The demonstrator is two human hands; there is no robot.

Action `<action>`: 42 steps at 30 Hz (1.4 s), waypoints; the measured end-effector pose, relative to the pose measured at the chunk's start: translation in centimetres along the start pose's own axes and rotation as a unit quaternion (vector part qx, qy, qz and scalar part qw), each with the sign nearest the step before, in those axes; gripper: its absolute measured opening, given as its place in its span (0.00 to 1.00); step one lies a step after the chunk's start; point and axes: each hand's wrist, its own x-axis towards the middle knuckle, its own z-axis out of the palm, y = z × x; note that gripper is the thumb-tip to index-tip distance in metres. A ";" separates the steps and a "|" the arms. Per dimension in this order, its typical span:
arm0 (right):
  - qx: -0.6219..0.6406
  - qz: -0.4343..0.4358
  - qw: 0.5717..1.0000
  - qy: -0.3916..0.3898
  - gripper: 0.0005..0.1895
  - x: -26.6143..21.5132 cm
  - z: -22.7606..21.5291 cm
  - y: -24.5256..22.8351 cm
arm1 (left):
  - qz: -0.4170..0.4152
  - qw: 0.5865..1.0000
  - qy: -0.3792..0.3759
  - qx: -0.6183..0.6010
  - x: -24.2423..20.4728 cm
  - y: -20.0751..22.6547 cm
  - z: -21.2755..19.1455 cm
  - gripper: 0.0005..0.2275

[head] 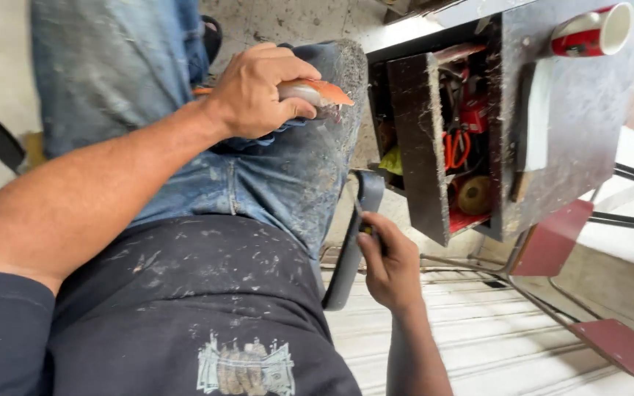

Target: The person sits in a chair with a blue and orange sneaker on their lap. They use a screwdriver to pry and separate the sole from the upper part of the shoe, then use pliers to pull out remaining material from the gap.

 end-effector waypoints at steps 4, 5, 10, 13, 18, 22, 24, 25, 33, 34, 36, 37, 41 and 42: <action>-0.009 -0.050 0.990 0.131 0.16 -0.5 -1.7 -0.2 | 0.011 0.993 -0.095 0.069 3.7 1.9 0.7 0.12; -0.010 -0.066 0.989 0.131 0.15 -0.1 -1.8 -0.3 | 0.006 0.986 -0.141 0.092 4.3 2.6 0.3 0.11; -0.029 -0.037 0.991 0.124 0.17 0.8 -0.3 1.6 | -0.048 0.985 -0.149 0.072 3.7 2.9 1.2 0.13; -0.083 -0.032 0.986 0.138 0.17 0.8 -0.3 2.3 | -0.063 0.990 -0.123 0.026 2.8 2.6 1.9 0.16; -0.236 -0.062 0.956 0.163 0.16 0.8 -0.8 4.3 | -0.058 0.993 -0.104 0.022 1.2 2.1 2.6 0.24; -0.286 -0.048 0.945 0.151 0.25 1.1 0.0 5.0 | -0.064 0.992 -0.095 0.044 1.0 2.3 2.9 0.19; -0.294 -0.046 0.942 0.158 0.28 2.2 0.3 3.7 | -0.044 0.994 -0.072 0.066 1.2 1.7 3.1 0.20; -0.083 0.032 0.988 0.125 0.23 2.8 0.4 2.2 | -0.052 0.994 -0.065 0.076 1.2 1.6 3.2 0.19; -0.033 0.005 0.998 0.061 0.17 4.5 -3.4 1.9 | -0.102 0.991 -0.063 0.065 1.3 1.6 3.1 0.16; -0.233 -0.080 0.966 0.085 0.15 4.9 -4.9 1.7 | -0.093 0.991 -0.055 0.073 1.2 1.6 3.1 0.16; -0.426 -0.164 0.884 0.102 0.14 5.6 -6.9 0.8 | -0.084 0.992 -0.041 0.081 1.1 1.3 3.5 0.16; -0.457 -0.131 0.877 0.068 0.17 6.2 -7.2 -0.1 | -0.084 0.993 -0.028 0.083 0.9 1.0 3.6 0.17; 0.015 0.183 0.983 -0.024 0.21 8.4 -4.3 -4.6 | -0.100 0.991 0.026 0.084 0.5 -0.7 3.6 0.17; 0.012 0.181 0.983 -0.027 0.21 8.1 -2.8 -3.4 | -0.102 0.991 0.030 0.084 0.3 -0.9 3.4 0.17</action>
